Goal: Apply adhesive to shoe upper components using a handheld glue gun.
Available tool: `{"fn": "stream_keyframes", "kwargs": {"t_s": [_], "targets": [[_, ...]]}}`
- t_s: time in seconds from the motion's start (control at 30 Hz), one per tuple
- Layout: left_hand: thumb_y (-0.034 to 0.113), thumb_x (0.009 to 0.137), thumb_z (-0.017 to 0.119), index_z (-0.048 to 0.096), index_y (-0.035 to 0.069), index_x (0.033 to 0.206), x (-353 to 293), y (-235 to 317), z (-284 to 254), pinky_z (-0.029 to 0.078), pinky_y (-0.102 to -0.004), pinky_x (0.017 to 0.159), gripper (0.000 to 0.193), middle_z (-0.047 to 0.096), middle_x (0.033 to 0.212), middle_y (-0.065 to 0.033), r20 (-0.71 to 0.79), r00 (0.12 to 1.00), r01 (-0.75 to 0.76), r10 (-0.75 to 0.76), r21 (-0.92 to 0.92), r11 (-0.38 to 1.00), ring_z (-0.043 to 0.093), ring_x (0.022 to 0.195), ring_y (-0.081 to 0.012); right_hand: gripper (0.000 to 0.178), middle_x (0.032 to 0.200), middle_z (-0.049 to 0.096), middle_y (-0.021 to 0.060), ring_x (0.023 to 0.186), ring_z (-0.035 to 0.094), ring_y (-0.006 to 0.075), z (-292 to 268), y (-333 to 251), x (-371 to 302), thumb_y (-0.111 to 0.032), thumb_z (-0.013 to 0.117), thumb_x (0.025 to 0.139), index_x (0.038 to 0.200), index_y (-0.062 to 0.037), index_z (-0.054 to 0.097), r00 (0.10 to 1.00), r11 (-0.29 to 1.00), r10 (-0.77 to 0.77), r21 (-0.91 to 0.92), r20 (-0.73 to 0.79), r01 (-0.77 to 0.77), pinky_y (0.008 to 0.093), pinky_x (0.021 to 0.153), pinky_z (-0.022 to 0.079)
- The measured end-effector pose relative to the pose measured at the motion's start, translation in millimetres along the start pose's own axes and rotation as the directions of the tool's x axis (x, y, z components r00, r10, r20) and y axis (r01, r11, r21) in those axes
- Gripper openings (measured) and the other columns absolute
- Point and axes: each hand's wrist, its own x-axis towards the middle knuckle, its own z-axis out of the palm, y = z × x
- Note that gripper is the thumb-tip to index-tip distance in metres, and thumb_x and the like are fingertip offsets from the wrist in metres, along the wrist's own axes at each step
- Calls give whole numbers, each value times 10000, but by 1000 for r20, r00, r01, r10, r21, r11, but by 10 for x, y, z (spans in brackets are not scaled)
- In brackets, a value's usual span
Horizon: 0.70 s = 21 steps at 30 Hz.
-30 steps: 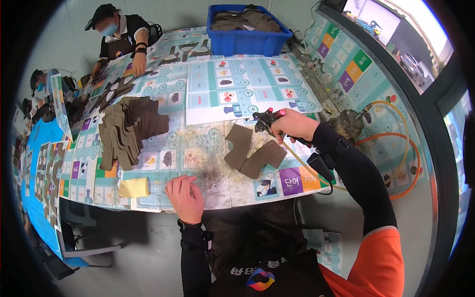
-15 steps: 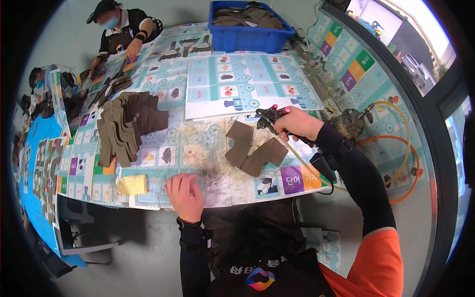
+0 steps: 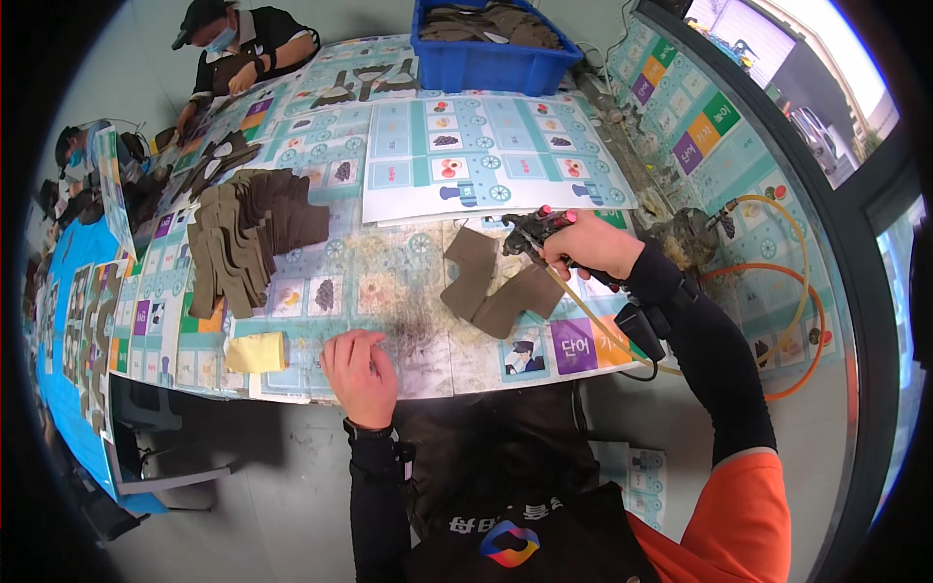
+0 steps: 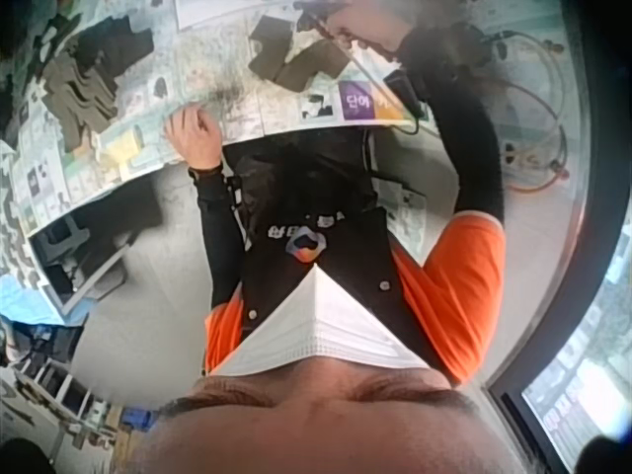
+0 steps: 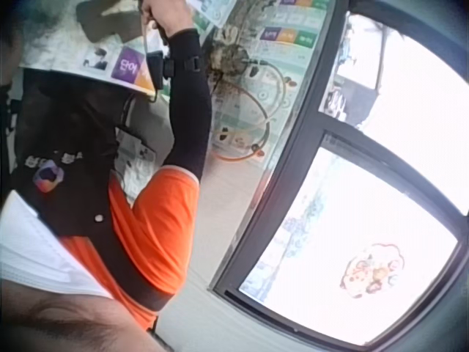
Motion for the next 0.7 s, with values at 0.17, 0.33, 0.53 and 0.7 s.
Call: {"fn": "stream_keyframes", "kwargs": {"t_s": [0.17,0.33,0.53,0.7], "targets": [[-15,749,572,634,81,850,-13,-10,27,403,-392,801,154,612,906,-60,-9,1000,2,-2,-3,1000,556,878,-277,170,552,544,47,465,532,116,18,-57,-64,-63,551,744,582,-13,538,999,998,48,26,3,-48,256,394,370],[-19,747,573,632,82,849,-7,-9,19,401,-391,788,156,611,901,-58,-14,1000,3,-3,-4,1000,555,872,-275,160,553,546,44,450,511,111,48,-97,-136,-74,551,741,594,-12,549,999,998,38,44,21,-39,259,400,369],[-23,747,573,633,82,851,-1,-5,10,403,-392,779,159,610,897,-58,-10,1000,2,-2,-9,1000,556,874,-275,186,553,550,40,437,501,105,63,-75,-167,-98,551,748,582,-13,550,998,1000,11,-5,59,-10,257,406,369],[-20,749,572,634,82,852,-13,-9,15,406,-396,779,158,611,903,-58,-7,1000,7,-7,-9,1000,558,876,-278,193,548,544,37,435,489,105,102,-75,-189,-108,559,744,575,-14,554,997,999,55,0,47,-55,261,408,369]]}}
